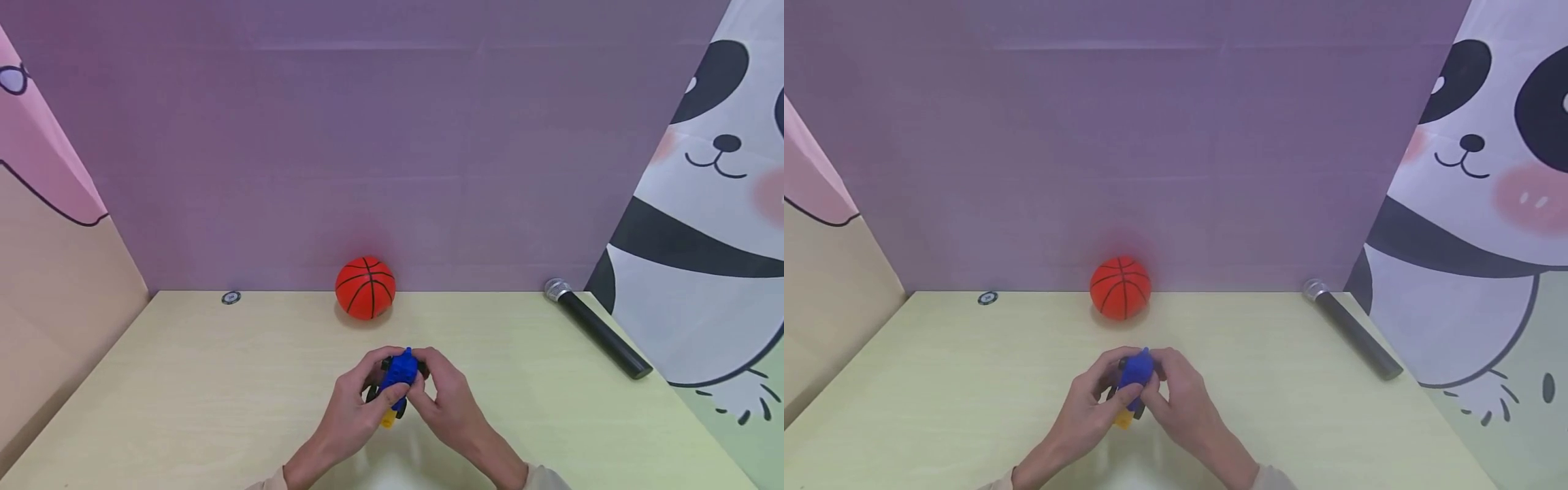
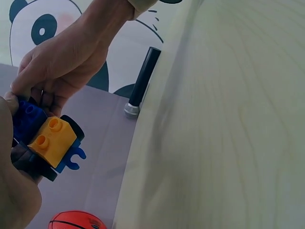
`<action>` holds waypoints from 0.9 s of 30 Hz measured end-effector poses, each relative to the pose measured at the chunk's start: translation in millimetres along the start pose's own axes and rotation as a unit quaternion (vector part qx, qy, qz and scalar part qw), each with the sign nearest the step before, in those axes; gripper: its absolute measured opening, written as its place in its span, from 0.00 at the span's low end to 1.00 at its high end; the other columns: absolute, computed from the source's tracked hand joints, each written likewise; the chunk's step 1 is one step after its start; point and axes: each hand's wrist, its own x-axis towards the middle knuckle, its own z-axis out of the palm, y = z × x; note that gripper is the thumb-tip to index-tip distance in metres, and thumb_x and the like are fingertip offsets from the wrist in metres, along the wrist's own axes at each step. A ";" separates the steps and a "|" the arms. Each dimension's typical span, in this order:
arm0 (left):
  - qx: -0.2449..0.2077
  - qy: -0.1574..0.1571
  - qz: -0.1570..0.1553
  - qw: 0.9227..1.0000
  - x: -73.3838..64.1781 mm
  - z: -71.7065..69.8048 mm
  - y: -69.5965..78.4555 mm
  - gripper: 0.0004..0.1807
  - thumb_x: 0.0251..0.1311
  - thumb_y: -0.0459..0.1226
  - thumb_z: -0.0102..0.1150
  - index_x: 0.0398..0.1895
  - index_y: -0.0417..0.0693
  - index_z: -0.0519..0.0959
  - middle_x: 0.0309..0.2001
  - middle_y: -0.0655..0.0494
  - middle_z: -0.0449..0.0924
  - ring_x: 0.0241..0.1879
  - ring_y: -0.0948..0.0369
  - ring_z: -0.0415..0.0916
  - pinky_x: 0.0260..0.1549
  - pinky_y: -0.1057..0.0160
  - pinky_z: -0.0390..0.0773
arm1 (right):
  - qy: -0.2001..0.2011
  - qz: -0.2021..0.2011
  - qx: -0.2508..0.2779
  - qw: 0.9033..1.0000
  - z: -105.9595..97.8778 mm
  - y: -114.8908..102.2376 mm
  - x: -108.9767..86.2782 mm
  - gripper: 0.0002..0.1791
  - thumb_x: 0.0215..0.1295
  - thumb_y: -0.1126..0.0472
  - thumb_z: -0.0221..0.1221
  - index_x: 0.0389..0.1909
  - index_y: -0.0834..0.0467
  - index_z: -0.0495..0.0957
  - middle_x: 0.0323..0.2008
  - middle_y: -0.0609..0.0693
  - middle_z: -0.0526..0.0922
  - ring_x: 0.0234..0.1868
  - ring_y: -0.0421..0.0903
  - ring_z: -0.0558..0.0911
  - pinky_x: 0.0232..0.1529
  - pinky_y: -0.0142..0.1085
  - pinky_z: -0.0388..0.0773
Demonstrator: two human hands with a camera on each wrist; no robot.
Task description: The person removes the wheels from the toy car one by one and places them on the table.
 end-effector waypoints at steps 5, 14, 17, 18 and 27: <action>-0.016 0.004 -0.009 1.000 0.1 1.1 0.2 0.23 0.70 0.37 0.65 0.66 0.55 0.74 0.45 0.54 0.84 0.40 0.57 0.81 0.46 0.60 0.82 | -0.010 -0.005 -0.024 1.000 -2.8 -1.1 1.3 0.16 0.62 0.76 0.57 0.51 0.66 0.75 0.40 0.49 0.80 0.36 0.41 0.79 0.39 0.34 0.83; -0.066 -0.003 -0.024 0.998 1.1 0.4 8.5 0.24 0.73 0.36 0.62 0.69 0.57 0.72 0.50 0.49 0.82 0.45 0.52 0.80 0.49 0.59 0.81 | 0.040 -0.017 0.019 0.999 -4.1 1.5 1.5 0.17 0.61 0.76 0.57 0.52 0.65 0.77 0.36 0.49 0.85 0.33 0.41 0.82 0.39 0.32 0.82; -0.063 0.001 -0.023 0.998 0.9 0.4 9.0 0.24 0.73 0.35 0.62 0.68 0.56 0.72 0.50 0.50 0.82 0.45 0.53 0.80 0.50 0.60 0.81 | 0.046 -0.003 0.062 0.997 -3.7 2.2 1.0 0.17 0.62 0.78 0.58 0.51 0.65 0.80 0.35 0.51 0.88 0.32 0.42 0.85 0.40 0.29 0.82; -0.064 0.003 -0.024 0.998 0.7 0.4 9.0 0.23 0.73 0.35 0.62 0.68 0.56 0.72 0.51 0.49 0.82 0.45 0.53 0.80 0.50 0.60 0.80 | 0.047 0.002 0.078 0.996 -3.6 2.0 1.1 0.17 0.63 0.79 0.58 0.51 0.65 0.80 0.36 0.52 0.88 0.32 0.43 0.86 0.41 0.29 0.82; -0.035 0.019 -0.032 0.999 0.3 2.3 9.6 0.24 0.72 0.38 0.63 0.68 0.59 0.73 0.48 0.53 0.82 0.44 0.54 0.80 0.48 0.60 0.81 | 0.067 0.004 0.050 0.996 -2.4 -1.7 1.7 0.18 0.58 0.77 0.63 0.50 0.63 0.81 0.39 0.50 0.87 0.32 0.42 0.83 0.38 0.31 0.83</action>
